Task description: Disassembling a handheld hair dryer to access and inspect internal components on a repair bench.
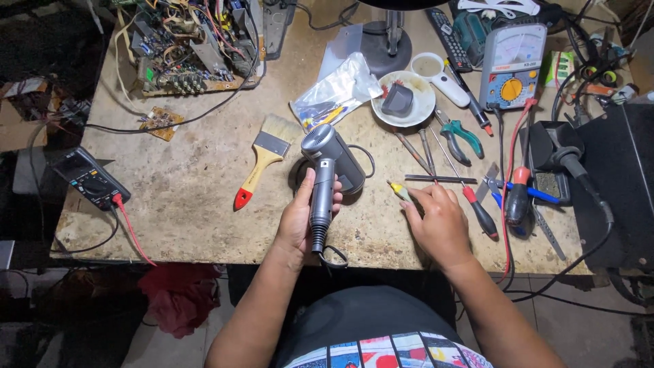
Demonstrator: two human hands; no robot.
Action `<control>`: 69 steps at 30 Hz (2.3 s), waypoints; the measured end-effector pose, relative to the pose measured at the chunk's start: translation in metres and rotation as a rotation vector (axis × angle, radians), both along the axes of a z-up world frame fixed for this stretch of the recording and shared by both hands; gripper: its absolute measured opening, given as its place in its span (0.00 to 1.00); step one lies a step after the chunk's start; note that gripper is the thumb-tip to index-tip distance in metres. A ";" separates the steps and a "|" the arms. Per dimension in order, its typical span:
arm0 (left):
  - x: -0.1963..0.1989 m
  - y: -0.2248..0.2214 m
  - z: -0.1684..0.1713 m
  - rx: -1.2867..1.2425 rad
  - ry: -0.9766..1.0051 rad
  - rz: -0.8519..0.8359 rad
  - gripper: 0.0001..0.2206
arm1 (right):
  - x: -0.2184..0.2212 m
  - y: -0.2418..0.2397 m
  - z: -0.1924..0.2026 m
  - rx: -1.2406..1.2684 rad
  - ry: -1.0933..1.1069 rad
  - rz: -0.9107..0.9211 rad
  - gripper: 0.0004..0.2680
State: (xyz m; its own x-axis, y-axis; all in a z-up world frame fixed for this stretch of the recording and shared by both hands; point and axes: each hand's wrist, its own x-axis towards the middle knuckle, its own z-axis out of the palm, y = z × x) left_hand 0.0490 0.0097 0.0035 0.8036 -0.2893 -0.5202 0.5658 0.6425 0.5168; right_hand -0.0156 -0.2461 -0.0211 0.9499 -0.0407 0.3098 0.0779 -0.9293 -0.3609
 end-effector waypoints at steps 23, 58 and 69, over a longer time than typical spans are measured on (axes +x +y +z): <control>-0.026 0.056 0.004 0.633 -0.161 -0.107 0.12 | 0.010 0.012 -0.004 0.018 0.039 0.045 0.11; -0.020 0.043 0.005 0.616 -0.355 -0.219 0.20 | 0.006 0.079 0.069 0.012 0.070 0.437 0.08; -0.023 0.032 -0.014 1.274 -0.623 -0.350 0.22 | 0.014 0.090 0.092 -0.516 -0.123 0.597 0.04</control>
State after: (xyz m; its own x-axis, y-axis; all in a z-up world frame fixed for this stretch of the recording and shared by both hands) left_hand 0.0263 0.0421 -0.0103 0.9766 -0.1325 -0.1696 0.0702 -0.5487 0.8330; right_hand -0.0011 -0.1566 0.0708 0.7239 0.6411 0.2550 0.6263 -0.7656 0.1470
